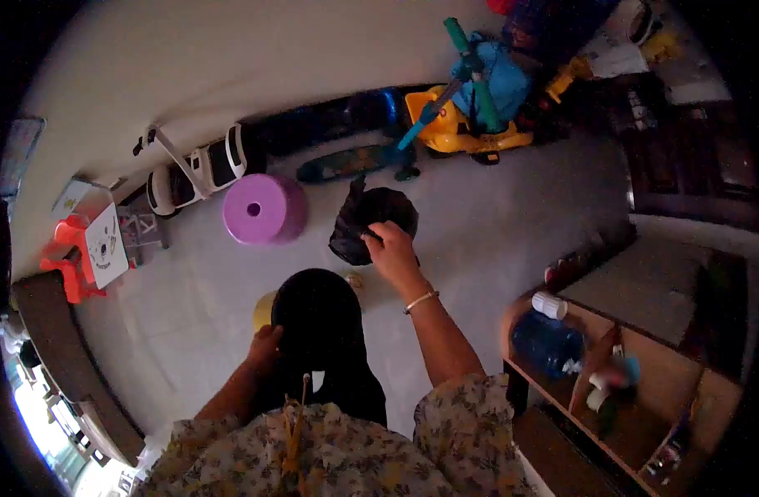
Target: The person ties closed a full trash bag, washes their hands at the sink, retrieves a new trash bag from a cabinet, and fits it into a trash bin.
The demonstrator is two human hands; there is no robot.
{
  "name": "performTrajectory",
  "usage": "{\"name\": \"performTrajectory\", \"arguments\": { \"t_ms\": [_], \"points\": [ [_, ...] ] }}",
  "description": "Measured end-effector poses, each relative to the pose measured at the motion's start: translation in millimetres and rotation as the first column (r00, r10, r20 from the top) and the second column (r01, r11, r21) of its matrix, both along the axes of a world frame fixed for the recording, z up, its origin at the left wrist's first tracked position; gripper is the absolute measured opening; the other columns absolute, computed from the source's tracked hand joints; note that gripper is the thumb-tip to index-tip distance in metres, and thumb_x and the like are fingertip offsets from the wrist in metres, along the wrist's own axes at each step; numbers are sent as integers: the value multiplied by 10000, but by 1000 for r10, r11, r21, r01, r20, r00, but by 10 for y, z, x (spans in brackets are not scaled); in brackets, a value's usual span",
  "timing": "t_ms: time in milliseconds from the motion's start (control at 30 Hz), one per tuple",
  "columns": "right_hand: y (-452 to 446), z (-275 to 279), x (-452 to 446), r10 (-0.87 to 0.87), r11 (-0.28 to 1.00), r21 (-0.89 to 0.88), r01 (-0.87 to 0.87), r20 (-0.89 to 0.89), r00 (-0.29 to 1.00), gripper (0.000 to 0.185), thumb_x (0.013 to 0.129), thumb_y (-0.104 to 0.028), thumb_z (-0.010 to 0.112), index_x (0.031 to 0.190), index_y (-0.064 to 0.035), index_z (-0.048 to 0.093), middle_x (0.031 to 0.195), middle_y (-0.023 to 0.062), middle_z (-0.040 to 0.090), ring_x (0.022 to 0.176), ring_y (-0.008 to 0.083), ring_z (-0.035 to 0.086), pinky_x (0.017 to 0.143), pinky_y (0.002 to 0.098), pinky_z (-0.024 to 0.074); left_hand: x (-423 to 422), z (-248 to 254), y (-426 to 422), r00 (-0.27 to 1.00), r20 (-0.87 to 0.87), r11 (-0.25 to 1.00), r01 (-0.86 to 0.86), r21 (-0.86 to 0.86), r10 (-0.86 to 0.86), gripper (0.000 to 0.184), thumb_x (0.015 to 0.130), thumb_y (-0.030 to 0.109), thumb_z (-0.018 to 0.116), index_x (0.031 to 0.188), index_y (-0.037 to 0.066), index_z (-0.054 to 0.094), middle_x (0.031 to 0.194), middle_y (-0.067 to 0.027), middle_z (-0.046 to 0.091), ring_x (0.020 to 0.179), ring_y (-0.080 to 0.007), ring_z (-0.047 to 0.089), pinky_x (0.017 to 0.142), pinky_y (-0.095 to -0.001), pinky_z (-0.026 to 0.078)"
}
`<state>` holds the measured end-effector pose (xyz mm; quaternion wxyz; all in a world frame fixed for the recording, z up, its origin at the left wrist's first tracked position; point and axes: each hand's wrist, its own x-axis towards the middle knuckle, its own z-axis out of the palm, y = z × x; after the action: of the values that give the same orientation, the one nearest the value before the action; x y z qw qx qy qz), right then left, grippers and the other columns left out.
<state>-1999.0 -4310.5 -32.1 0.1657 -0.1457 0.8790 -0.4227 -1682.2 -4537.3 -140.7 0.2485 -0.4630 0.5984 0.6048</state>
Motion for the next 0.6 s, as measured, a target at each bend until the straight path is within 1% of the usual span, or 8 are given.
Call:
{"name": "performTrajectory", "arguments": {
  "t_ms": [67, 167, 200, 300, 367, 433, 500, 600],
  "points": [
    [-87, -531, -202, 59, 994, 92, -63, 55, 997, 219, 796, -131, 679, 978, -10, 662, 983, 197, 638, 895, 359, 607, 785, 387, 494, -193, 325, 169, 981, 113, 983, -165, 82, 155, 327, 884, 322, 605, 962, 5, 575, 804, -65, 578, 707, -191, 551, 595, -338, 469],
    [-285, -1481, -540, 181, 978, 106, -182, 18, 983, 231, 779, -158, 669, 969, -26, 677, 997, 202, 635, 938, 375, 598, 811, 431, 492, -268, 354, 291, 967, 163, 964, -221, 147, 197, 307, 884, 309, 605, 965, 16, 562, 783, -49, 557, 728, -181, 544, 604, -326, 466],
    [-425, -1597, -664, 181, 978, 101, -182, 16, 983, 231, 779, -158, 669, 969, -26, 677, 997, 202, 635, 938, 375, 598, 811, 431, 492, -282, 340, 332, 967, 161, 965, -221, 142, 198, 307, 884, 309, 605, 965, 16, 562, 783, -49, 557, 728, -181, 544, 604, -326, 466],
    [-970, -1937, -956, 378, 875, 316, -367, 26, 925, 228, 774, -158, 596, 954, -51, 686, 999, 202, 636, 958, 384, 594, 827, 460, 493, -464, 299, 397, 968, 124, 963, -234, 132, 218, 276, 886, 289, 606, 951, 26, 552, 779, -42, 551, 683, -158, 527, 591, -305, 455],
    [-1308, -2162, -955, 383, 846, 384, -371, 47, 922, 209, 784, -141, 547, 909, -58, 693, 976, 202, 634, 948, 377, 605, 809, 463, 501, -607, 353, 449, 936, 145, 918, -344, 197, 320, 250, 887, 268, 609, 930, 31, 540, 775, -37, 538, 643, -129, 498, 573, -287, 444],
    [-1524, -2381, -857, 448, 731, 543, -413, 75, 891, 214, 824, -126, 522, 936, -82, 698, 1037, 171, 619, 961, 332, 620, 799, 461, 500, -672, 247, 488, 953, 143, 942, -290, 168, 268, 238, 888, 260, 610, 915, 36, 534, 772, -36, 534, 636, -120, 488, 568, -282, 441],
    [-1568, -2616, -666, 431, 687, 602, -407, 114, 895, 214, 845, -131, 514, 937, -104, 704, 1047, 131, 628, 989, 297, 612, 855, 452, 464, -634, 110, 521, 964, 141, 960, -243, 137, 224, 228, 888, 253, 611, 900, 41, 529, 769, -35, 529, 628, -112, 478, 564, -277, 438],
    [-1479, -2677, -551, 576, 600, 643, -476, 67, 815, 211, 848, -150, 519, 932, -115, 710, 1041, 95, 637, 1002, 268, 602, 903, 451, 421, -578, -50, 539, 910, 197, 884, -404, 233, 364, 227, 892, 258, 609, 877, 52, 515, 769, -29, 525, 626, -114, 474, 554, -277, 427]
  ]
}}
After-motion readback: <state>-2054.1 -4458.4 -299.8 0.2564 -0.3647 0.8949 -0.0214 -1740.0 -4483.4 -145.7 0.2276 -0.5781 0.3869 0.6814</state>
